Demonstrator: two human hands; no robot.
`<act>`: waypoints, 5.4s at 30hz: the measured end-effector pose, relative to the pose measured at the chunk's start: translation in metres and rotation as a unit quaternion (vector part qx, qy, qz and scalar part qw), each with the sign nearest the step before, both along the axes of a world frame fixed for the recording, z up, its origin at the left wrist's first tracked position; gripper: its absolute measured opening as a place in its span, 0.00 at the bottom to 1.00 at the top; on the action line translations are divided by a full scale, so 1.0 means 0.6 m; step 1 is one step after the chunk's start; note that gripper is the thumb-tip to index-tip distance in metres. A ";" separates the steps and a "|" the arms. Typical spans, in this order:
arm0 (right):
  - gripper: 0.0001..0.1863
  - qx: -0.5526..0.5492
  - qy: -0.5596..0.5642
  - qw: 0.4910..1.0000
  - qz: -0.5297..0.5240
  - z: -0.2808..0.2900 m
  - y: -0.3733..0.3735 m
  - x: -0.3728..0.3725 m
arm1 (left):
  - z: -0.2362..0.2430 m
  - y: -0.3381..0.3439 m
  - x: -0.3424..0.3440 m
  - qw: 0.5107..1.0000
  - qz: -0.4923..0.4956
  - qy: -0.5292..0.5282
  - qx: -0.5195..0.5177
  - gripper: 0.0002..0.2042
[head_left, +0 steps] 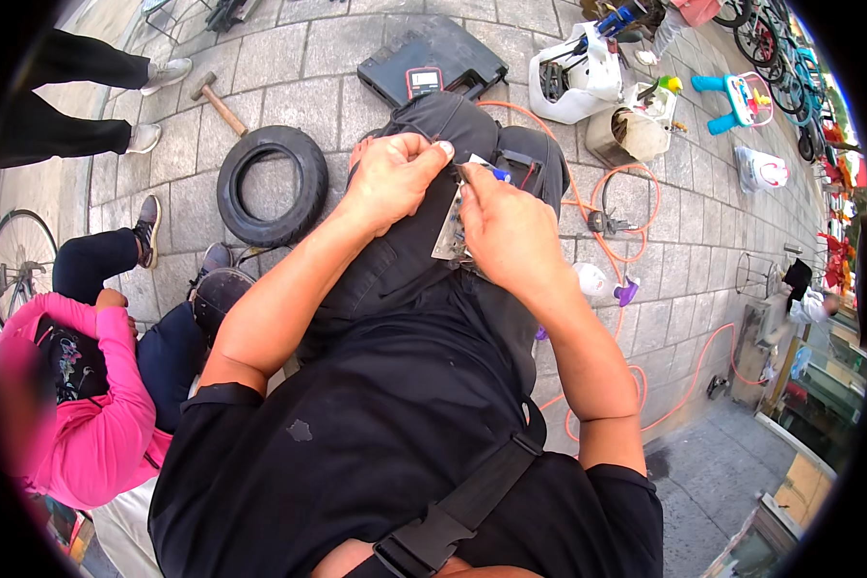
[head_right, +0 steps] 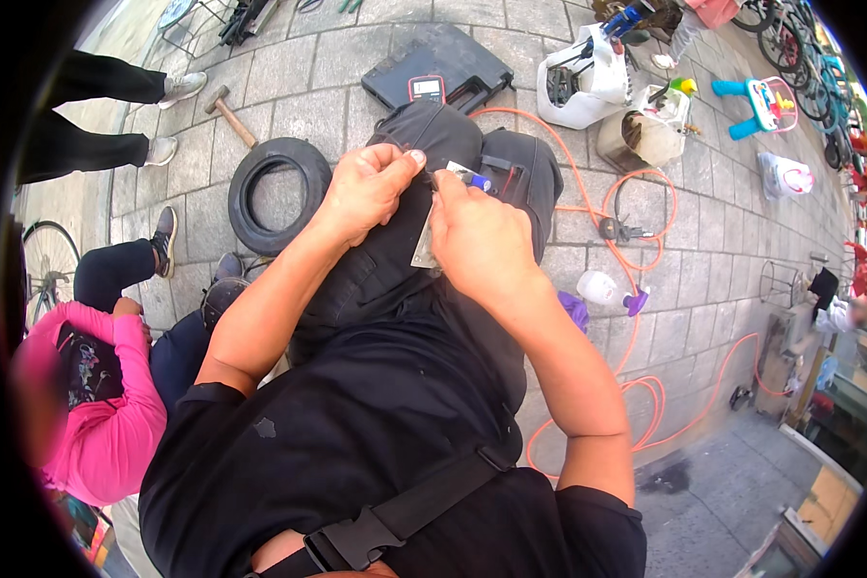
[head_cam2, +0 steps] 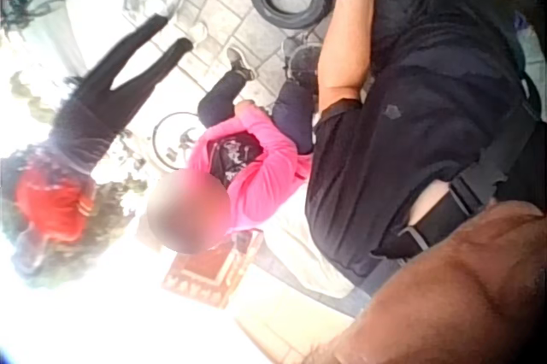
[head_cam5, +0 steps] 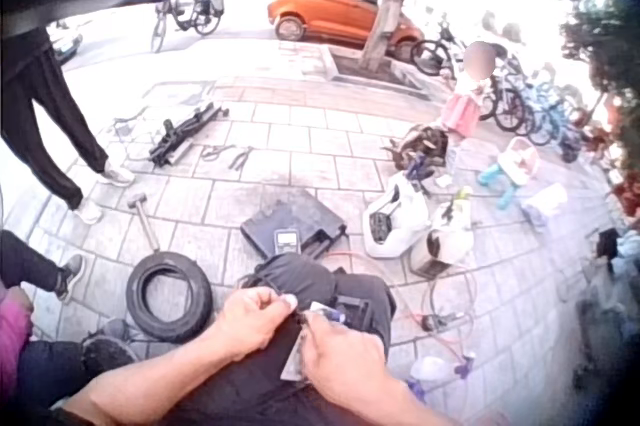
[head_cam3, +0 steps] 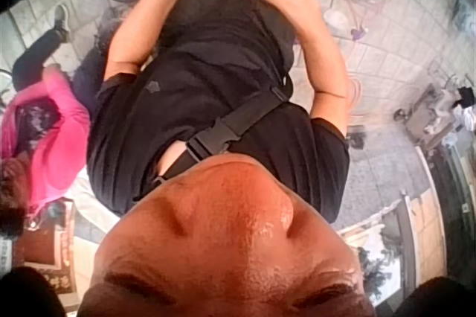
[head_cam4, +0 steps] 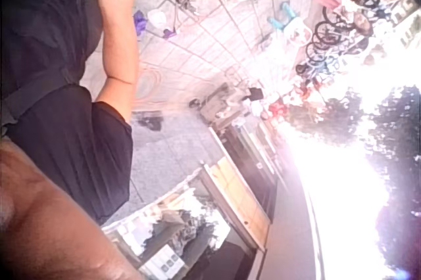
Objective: The person works on a small electronic device held on their lap, using a screwdriver to adjust components and a multimeter to test connections. They repeatedly insert and remove a small black rectangular object while manipulating wires and screws.
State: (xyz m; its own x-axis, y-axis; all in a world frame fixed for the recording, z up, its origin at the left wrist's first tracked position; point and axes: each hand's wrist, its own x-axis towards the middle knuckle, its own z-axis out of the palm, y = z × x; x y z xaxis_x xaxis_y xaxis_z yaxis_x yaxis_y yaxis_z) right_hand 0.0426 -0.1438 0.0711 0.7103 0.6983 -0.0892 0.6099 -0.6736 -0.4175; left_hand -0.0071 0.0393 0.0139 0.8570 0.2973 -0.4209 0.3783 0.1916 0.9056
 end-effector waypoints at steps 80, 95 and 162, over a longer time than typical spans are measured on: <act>0.15 -0.064 0.007 0.997 0.040 -0.003 -0.001 0.013 | 0.010 -0.047 0.012 0.988 0.140 0.050 -0.052 0.15; 0.18 -0.028 0.000 0.999 0.029 -0.009 -0.004 0.016 | 0.010 -0.047 0.009 0.987 0.143 0.030 -0.063 0.17; 0.16 0.041 0.170 0.978 0.112 -0.001 0.014 0.142 | 0.029 0.081 0.021 0.952 -0.302 0.014 -0.057 0.15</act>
State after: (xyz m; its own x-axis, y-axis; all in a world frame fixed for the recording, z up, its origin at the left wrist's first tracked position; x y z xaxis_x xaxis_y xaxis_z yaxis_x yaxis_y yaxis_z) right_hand 0.1276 -0.1355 0.0708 0.4781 0.8474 -0.2311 0.5538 -0.4951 -0.6695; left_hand 0.0057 0.0877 0.0313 0.8450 -0.2950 -0.4461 0.4744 0.0284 0.8798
